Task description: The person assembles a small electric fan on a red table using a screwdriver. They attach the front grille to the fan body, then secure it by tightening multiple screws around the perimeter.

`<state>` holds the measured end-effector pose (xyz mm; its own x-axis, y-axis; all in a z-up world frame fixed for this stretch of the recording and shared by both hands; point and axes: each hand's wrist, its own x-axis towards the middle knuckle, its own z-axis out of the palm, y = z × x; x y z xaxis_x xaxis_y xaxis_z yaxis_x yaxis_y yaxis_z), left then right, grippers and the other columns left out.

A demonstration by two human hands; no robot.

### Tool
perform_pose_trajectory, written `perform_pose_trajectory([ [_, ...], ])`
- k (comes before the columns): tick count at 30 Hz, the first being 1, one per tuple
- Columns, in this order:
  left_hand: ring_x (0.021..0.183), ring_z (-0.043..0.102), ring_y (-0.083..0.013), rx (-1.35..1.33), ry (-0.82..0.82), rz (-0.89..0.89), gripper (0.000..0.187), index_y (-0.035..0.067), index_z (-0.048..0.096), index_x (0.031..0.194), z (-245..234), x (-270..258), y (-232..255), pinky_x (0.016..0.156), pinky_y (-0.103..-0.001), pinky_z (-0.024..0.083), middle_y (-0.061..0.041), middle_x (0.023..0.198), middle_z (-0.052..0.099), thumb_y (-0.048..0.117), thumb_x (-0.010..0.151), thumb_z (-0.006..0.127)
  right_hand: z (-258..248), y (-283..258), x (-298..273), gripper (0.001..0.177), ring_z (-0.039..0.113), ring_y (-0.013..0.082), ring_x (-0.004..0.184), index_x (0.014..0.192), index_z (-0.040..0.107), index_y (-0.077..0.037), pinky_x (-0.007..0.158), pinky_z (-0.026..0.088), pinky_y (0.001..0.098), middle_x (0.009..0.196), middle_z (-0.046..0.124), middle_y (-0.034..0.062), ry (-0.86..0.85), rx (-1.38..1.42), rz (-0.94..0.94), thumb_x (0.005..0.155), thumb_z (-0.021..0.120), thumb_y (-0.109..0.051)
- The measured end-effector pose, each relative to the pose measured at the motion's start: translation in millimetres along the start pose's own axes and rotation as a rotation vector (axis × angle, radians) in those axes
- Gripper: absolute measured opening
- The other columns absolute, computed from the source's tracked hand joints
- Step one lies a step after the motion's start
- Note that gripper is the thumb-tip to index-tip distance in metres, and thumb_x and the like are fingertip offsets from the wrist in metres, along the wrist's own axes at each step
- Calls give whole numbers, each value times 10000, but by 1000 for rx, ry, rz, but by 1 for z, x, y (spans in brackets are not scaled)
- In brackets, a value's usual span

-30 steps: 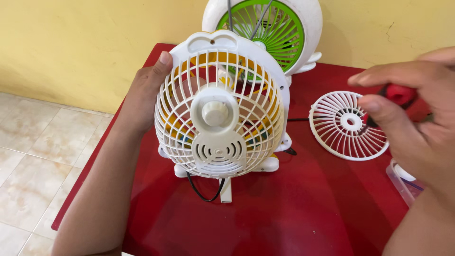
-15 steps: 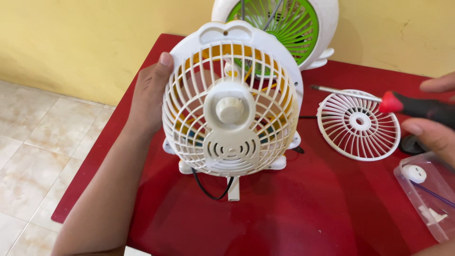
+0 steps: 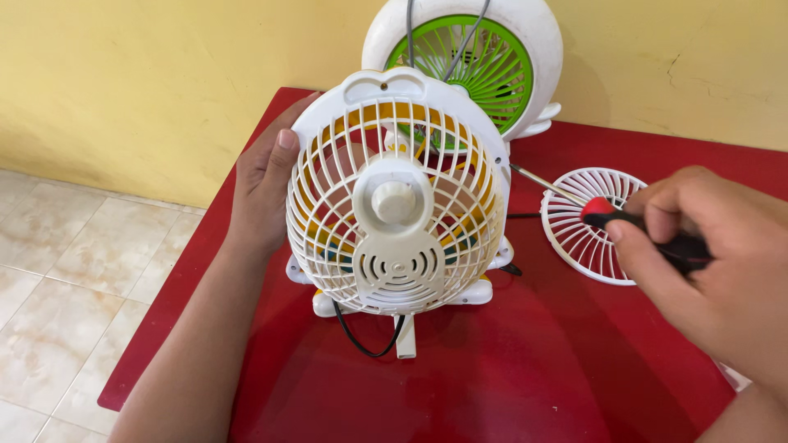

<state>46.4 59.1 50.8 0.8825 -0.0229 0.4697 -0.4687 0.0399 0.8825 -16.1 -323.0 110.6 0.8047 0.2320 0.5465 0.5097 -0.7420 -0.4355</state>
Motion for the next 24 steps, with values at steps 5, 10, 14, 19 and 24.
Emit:
perform_pose_trajectory([
  [5, 1277, 615, -179, -17, -26, 31, 622, -33, 511, 1510, -1, 2, -3, 1107, -346, 504, -133, 1388, 647, 452, 1124, 461, 4, -23, 10, 253, 565, 149, 559, 775, 566, 18, 472, 443, 280, 668, 650, 103, -4, -224, 8, 859, 791, -58],
  [10, 1288, 624, -188, 20, -22, 55, 629, -36, 511, 1506, -2, 2, -5, 1123, -358, 514, -138, 1396, 647, 460, 1122, 465, 6, -28, 13, 247, 608, 142, 543, 788, 553, 31, 496, 470, 280, 712, 661, 111, 22, -179, -45, 858, 782, -32],
  [14, 1282, 636, -192, 25, -1, 47, 633, -39, 514, 1499, -3, 1, -7, 1111, -358, 527, -142, 1390, 652, 461, 1113, 471, 7, -30, 14, 262, 649, 167, 612, 794, 541, 46, 532, 506, 286, 773, 679, 141, 57, -149, -124, 874, 790, 27],
  [19, 1208, 645, -178, 91, -20, 63, 600, 5, 460, 1556, -8, 0, -6, 1059, -348, 539, -136, 1334, 674, 416, 1119, 469, 6, -33, 15, 260, 658, 176, 609, 800, 556, 52, 531, 513, 292, 775, 683, 149, 41, -170, -124, 860, 806, 21],
  [24, 1322, 611, -190, 160, -161, 209, 433, -10, 524, 1437, -9, 17, 15, 1151, -359, 507, -156, 1434, 605, 302, 1136, 528, 2, -33, 13, 238, 659, 188, 596, 836, 599, 38, 533, 511, 304, 739, 667, 145, 62, -206, -79, 867, 826, -28],
])
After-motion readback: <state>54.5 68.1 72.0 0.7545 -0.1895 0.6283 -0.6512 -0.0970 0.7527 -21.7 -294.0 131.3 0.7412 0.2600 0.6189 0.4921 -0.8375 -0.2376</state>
